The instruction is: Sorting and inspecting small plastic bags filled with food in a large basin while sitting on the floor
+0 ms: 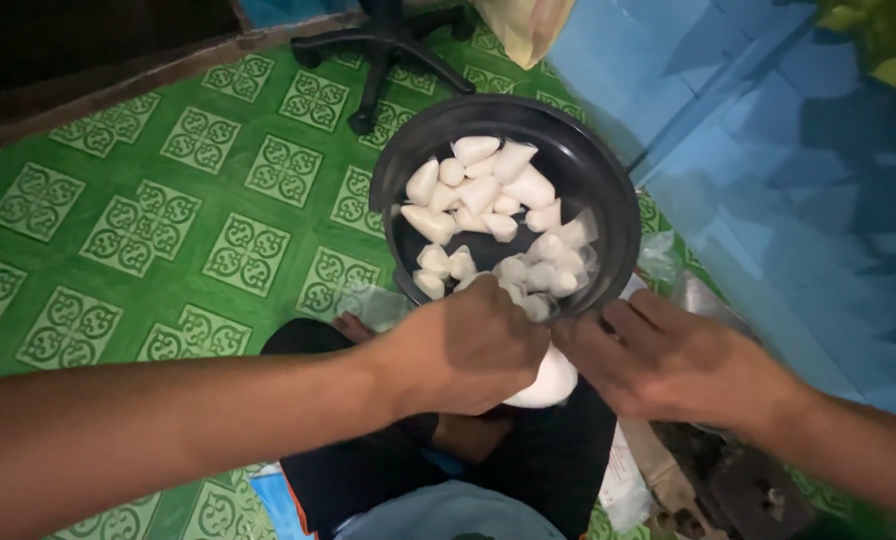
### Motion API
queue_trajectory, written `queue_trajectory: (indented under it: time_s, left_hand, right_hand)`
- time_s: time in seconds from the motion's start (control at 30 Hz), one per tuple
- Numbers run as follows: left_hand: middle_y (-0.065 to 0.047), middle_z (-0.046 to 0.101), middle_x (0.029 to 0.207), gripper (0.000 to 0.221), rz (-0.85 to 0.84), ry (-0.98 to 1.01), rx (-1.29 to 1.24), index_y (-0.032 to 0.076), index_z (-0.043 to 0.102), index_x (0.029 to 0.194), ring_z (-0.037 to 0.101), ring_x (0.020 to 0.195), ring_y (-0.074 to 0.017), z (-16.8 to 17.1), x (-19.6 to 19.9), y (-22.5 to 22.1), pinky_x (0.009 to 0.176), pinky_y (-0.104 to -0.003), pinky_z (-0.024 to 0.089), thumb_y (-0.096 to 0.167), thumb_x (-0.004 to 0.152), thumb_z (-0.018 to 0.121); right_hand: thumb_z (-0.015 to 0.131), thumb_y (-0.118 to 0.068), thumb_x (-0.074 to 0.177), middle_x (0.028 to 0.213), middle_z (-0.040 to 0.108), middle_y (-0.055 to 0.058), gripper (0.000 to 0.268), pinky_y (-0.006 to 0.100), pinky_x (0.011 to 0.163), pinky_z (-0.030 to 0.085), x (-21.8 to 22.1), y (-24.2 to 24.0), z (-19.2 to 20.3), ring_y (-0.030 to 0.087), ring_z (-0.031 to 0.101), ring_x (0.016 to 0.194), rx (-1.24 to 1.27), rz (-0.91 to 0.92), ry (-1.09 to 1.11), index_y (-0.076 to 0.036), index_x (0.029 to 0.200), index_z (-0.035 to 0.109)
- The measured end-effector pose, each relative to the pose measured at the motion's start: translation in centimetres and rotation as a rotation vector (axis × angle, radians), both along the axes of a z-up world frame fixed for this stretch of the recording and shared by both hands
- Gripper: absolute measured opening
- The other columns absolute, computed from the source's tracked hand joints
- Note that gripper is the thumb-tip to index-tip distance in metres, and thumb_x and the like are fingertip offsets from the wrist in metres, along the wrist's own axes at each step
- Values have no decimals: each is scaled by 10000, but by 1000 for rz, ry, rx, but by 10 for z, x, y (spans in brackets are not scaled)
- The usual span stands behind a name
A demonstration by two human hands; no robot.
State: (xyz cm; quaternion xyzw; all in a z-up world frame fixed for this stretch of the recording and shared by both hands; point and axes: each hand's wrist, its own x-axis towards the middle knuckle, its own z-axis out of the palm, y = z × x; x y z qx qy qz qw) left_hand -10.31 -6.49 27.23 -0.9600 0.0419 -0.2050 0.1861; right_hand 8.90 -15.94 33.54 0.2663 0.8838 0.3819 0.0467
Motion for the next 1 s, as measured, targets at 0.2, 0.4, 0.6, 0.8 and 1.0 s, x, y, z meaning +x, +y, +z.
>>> queue_trajectory:
  time_s: [0.2,0.4,0.6,0.8,1.0]
  left_hand:
    - [6,653,618,211,87,163,-371,228,662,594,611,491,-236,-18,18,-4,416,-375,388,252,798,610]
    - [-56,475,498,294,-13,-160,-475,200,511,508,485,448,-271,-74,35,-7,440,-394,320,246,793,560]
    - [-61,514,450,367,79,-155,-653,144,574,506,547,422,-299,-76,43,-3,393,-415,375,322,827,550]
    - [-167,668,618,353,408,265,-941,81,710,680,706,672,-405,-51,56,16,536,-502,532,325,812,492]
    - [-208,712,836,443,705,491,-1464,45,746,904,710,874,-365,-79,68,65,763,-428,516,390,855,472]
  right_hand:
    - [596,75,688,821,636,134,364,419,418,542,0,5,-17,291,646,506,-518,-332,87,-26,1038,612]
    - [546,-139,851,616,600,96,204,413,564,509,2,32,-35,300,614,557,-931,-670,164,-46,705,655]
    - [577,-313,813,558,637,9,256,294,446,441,-5,89,-30,186,644,508,-1366,-1155,63,-172,684,747]
    - [698,-258,778,563,550,-13,175,215,381,331,30,116,-69,134,625,477,-1858,-1291,198,-100,780,773]
    - [711,-163,758,530,424,5,179,147,339,324,42,94,-96,115,505,407,-1738,-1527,1198,8,798,744]
